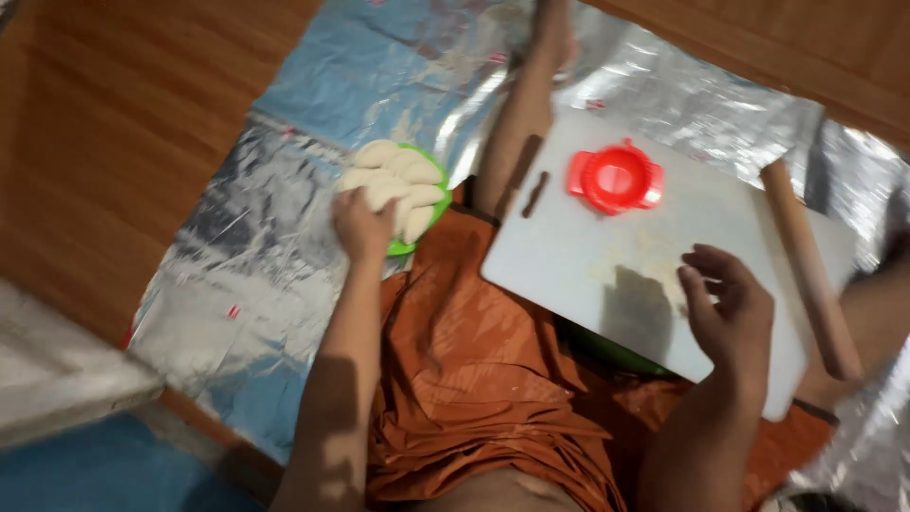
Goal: A person prepares pastries by rolling out dough balls and using a plastic mold to shape them.
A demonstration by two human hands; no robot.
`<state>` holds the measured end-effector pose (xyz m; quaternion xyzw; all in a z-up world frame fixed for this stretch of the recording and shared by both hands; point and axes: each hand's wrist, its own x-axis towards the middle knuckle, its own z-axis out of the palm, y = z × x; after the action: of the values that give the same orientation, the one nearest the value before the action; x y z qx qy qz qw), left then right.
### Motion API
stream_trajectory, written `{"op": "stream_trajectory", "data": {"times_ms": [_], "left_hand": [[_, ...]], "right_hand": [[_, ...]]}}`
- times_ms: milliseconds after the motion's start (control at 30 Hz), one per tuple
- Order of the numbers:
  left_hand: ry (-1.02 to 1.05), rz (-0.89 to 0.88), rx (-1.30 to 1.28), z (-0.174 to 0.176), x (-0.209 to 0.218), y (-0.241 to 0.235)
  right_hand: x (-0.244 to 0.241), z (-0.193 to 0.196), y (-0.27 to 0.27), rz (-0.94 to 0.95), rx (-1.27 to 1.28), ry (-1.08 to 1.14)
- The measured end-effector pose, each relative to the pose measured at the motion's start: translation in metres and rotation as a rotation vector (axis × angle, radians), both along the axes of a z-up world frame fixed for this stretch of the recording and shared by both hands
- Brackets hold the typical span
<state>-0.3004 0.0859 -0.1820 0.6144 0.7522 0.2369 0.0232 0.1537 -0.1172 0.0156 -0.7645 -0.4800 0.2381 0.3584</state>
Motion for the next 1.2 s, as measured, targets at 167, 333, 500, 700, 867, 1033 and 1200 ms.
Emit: {"op": "stream_trajectory", "data": {"times_ms": [167,333,500,700,867,1033,1200], "left_hand": [[0.049,-0.168,0.384,0.031,0.018,-0.022],[-0.2,-0.413,0.364,0.081,0.095,-0.028],[-0.48,-0.837,0.188,0.152,0.194,-0.067],[-0.607,-1.055,-0.049,0.148,0.276,-0.093],[-0.576,-1.224,-0.15,0.152,0.338,-0.133],[-0.649,-1.518,-0.243,0.164,0.416,-0.228],[-0.519,-1.896,-0.523,0.127,0.491,-0.369]], "right_hand": [[0.081,-0.049,-0.029,-0.11,-0.047,-0.117],[0.061,-0.044,-0.011,0.267,-0.102,-0.394],[0.047,-0.03,-0.042,0.322,-0.451,-0.457],[0.043,-0.125,-0.057,0.205,0.117,-0.723],[0.044,-0.106,-0.101,-0.029,0.359,-0.484],[0.073,-0.095,-0.265,-0.336,0.548,0.528],[0.123,-0.158,-0.411,-0.934,0.295,0.38]]}}
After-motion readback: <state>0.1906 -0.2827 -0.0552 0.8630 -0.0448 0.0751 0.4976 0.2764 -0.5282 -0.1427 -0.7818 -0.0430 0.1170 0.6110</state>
